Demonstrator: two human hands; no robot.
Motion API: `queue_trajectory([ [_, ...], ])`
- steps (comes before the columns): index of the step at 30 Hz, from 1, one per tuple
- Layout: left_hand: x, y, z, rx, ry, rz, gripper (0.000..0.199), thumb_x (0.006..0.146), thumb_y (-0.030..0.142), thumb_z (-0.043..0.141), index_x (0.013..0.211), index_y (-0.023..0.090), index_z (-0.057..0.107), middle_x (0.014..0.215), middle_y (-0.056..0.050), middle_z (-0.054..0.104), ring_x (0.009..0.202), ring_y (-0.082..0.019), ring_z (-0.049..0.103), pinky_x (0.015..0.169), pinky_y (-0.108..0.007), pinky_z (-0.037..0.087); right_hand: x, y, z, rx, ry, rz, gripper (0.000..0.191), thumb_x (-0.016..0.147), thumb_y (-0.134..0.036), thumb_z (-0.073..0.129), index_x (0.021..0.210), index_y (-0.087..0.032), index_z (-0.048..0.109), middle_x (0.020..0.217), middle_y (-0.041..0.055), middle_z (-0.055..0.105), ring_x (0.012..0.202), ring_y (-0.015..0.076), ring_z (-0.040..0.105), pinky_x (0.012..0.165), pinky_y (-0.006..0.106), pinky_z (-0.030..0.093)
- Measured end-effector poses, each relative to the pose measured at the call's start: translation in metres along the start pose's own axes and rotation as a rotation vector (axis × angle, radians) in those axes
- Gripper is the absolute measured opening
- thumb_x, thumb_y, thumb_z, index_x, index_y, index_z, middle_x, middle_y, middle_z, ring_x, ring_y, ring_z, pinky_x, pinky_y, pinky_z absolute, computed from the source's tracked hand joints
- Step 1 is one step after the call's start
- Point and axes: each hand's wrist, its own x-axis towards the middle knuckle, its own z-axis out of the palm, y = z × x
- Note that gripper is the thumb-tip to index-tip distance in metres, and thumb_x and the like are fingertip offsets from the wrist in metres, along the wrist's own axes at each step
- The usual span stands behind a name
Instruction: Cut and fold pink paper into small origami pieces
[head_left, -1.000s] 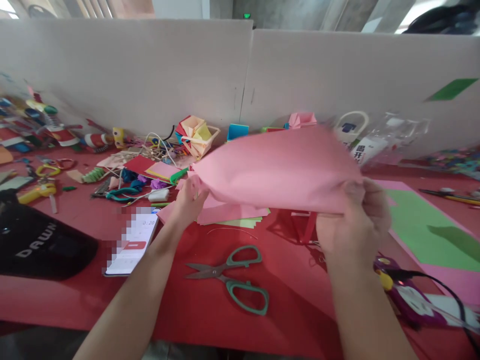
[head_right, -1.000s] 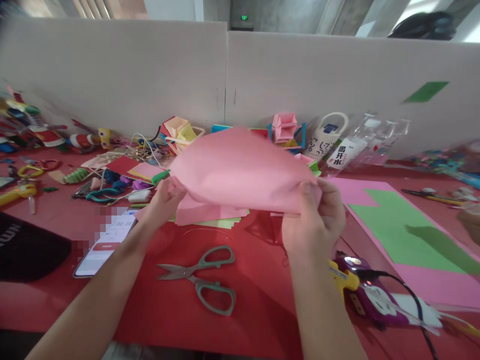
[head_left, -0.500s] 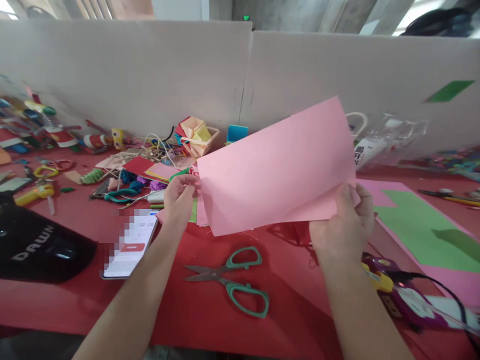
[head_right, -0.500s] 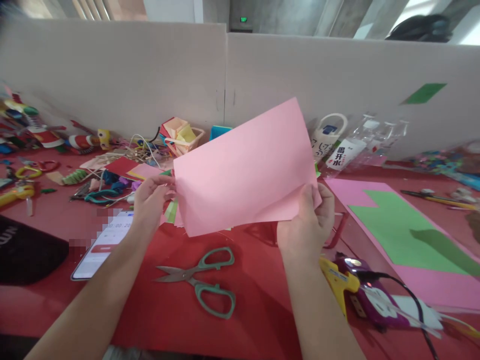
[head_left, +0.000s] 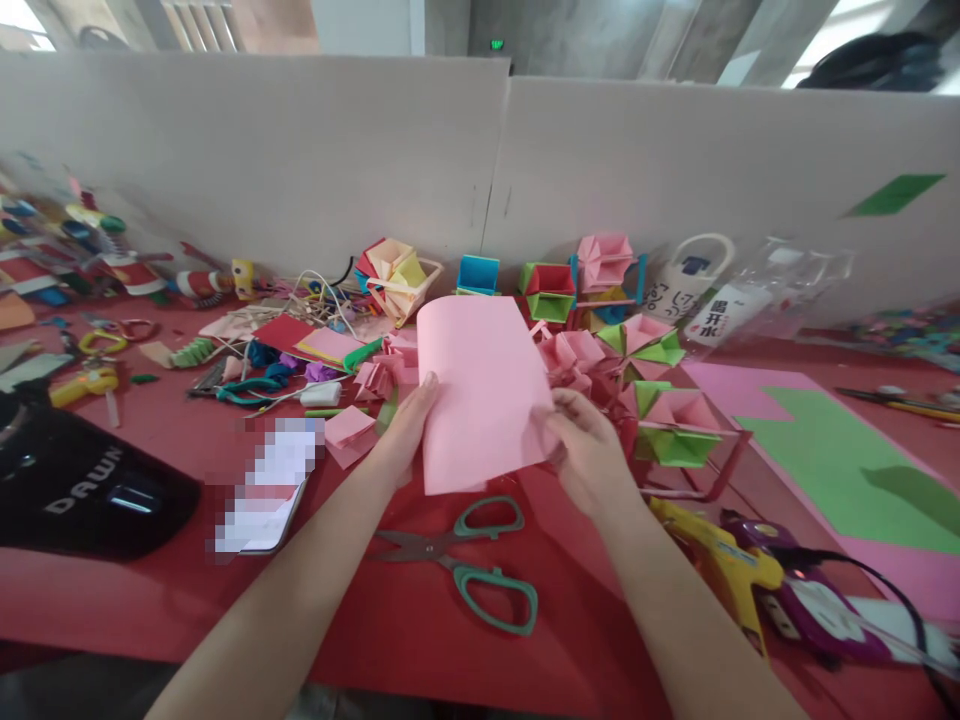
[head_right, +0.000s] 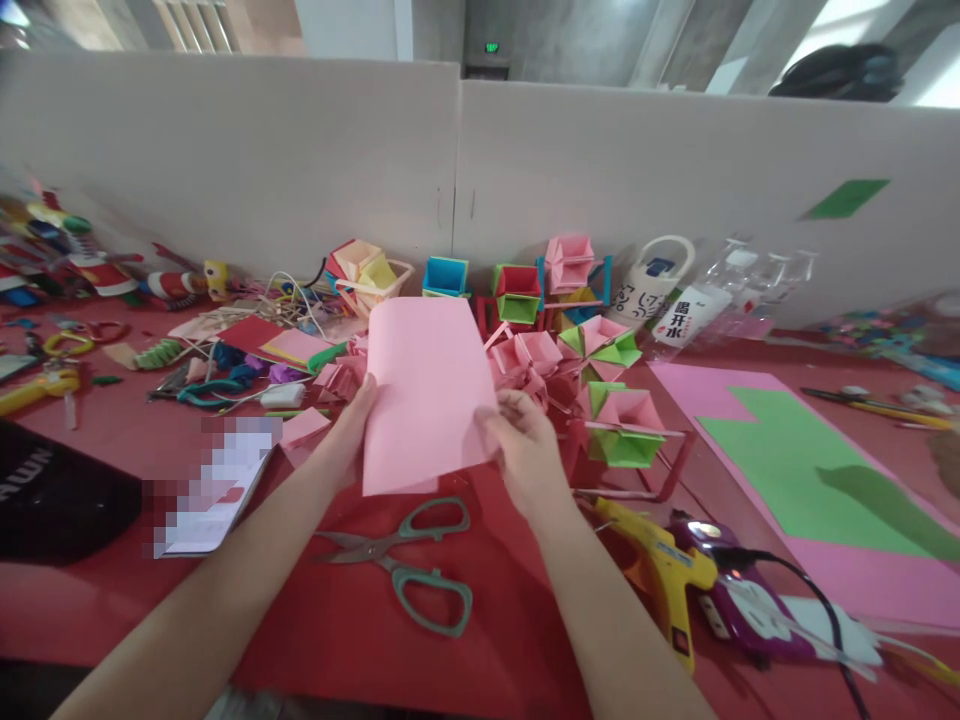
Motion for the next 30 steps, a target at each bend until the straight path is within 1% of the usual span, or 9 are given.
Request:
queue_trajectory([
  [3,-0.002,0.000,0.001,0.023,0.027,0.066,0.061,0.072,0.058,0.075,0.115,0.016,0.065,0.100,-0.014,0.075,0.086,-0.030,0.072,0.078,-0.043,0.059,-0.006,0.008,0.004,-0.166,-0.234,0.094,0.036,0.066,-0.032,0.083,0.093,-0.022,0.062,0.067,-0.0041,0.061,0.055,0.0115,0.053,0.053,0.025,0.045],
  [6,-0.004,0.003,0.002,0.061,0.070,0.120,0.060,0.063,0.040,0.084,0.113,0.015,0.063,0.094,-0.010,0.074,0.078,-0.026,0.071,0.074,-0.039,0.059,-0.008,0.013,0.003,-0.331,-0.349,0.070,0.026,0.074,-0.038,0.077,0.087,-0.019,0.064,0.074,0.0001,0.063,0.066,0.0140,0.058,0.063,0.028,0.049],
  [9,-0.005,0.006,0.003,0.071,0.094,0.145,0.065,0.057,0.031,0.086,0.115,0.016,0.062,0.094,-0.008,0.074,0.074,-0.023,0.069,0.073,-0.037,0.058,-0.006,0.016,0.002,-0.503,-0.312,-0.076,0.029,0.081,-0.046,0.069,0.076,-0.018,0.065,0.082,0.0048,0.066,0.075,0.0173,0.060,0.072,0.032,0.049],
  [12,-0.005,0.005,0.004,0.060,0.137,0.137,0.067,0.055,0.026,0.087,0.116,0.017,0.062,0.096,-0.008,0.074,0.075,-0.023,0.070,0.073,-0.038,0.059,-0.003,0.017,0.002,-0.525,-0.213,-0.165,0.030,0.082,-0.049,0.068,0.079,-0.019,0.066,0.094,0.0062,0.066,0.087,0.0195,0.061,0.077,0.032,0.049],
  [15,-0.004,0.004,0.004,0.074,0.166,0.109,0.063,0.055,0.023,0.088,0.112,0.017,0.063,0.096,-0.009,0.075,0.074,-0.023,0.070,0.072,-0.038,0.059,-0.001,0.019,0.003,-0.431,-0.192,-0.115,0.032,0.079,-0.050,0.071,0.087,-0.019,0.064,0.096,0.0055,0.066,0.089,0.0190,0.061,0.078,0.031,0.049],
  [18,-0.003,0.003,0.002,0.114,0.118,0.063,0.055,0.056,0.027,0.088,0.105,0.015,0.065,0.097,-0.012,0.075,0.078,-0.026,0.072,0.074,-0.039,0.059,-0.001,0.022,0.002,-0.389,-0.197,-0.076,0.033,0.075,-0.047,0.076,0.087,-0.019,0.063,0.093,0.0044,0.067,0.084,0.0174,0.062,0.075,0.030,0.048],
  [22,0.000,0.002,-0.002,0.162,0.117,-0.016,0.049,0.062,0.032,0.086,0.102,0.014,0.066,0.103,-0.014,0.074,0.085,-0.029,0.072,0.074,-0.040,0.059,0.001,0.022,0.000,-0.299,-0.109,-0.063,0.042,0.071,-0.042,0.081,0.101,-0.020,0.061,0.078,-0.0014,0.064,0.069,0.0143,0.058,0.063,0.027,0.045],
  [26,0.003,0.003,-0.005,0.256,0.187,0.050,0.050,0.064,0.033,0.085,0.106,0.017,0.063,0.109,-0.013,0.073,0.085,-0.026,0.072,0.074,-0.038,0.059,0.001,0.020,0.000,-0.270,-0.101,-0.056,0.054,0.071,-0.040,0.081,0.117,-0.020,0.061,0.064,-0.0057,0.059,0.063,0.0147,0.056,0.062,0.028,0.045],
  [30,0.005,0.002,-0.008,0.306,0.149,0.103,0.056,0.062,0.031,0.087,0.110,0.017,0.060,0.109,-0.014,0.072,0.084,-0.026,0.072,0.076,-0.042,0.060,0.002,0.022,0.000,-0.283,-0.229,-0.061,0.032,0.079,-0.045,0.074,0.098,-0.020,0.069,0.078,0.0013,0.068,0.075,0.0186,0.063,0.069,0.031,0.049],
])
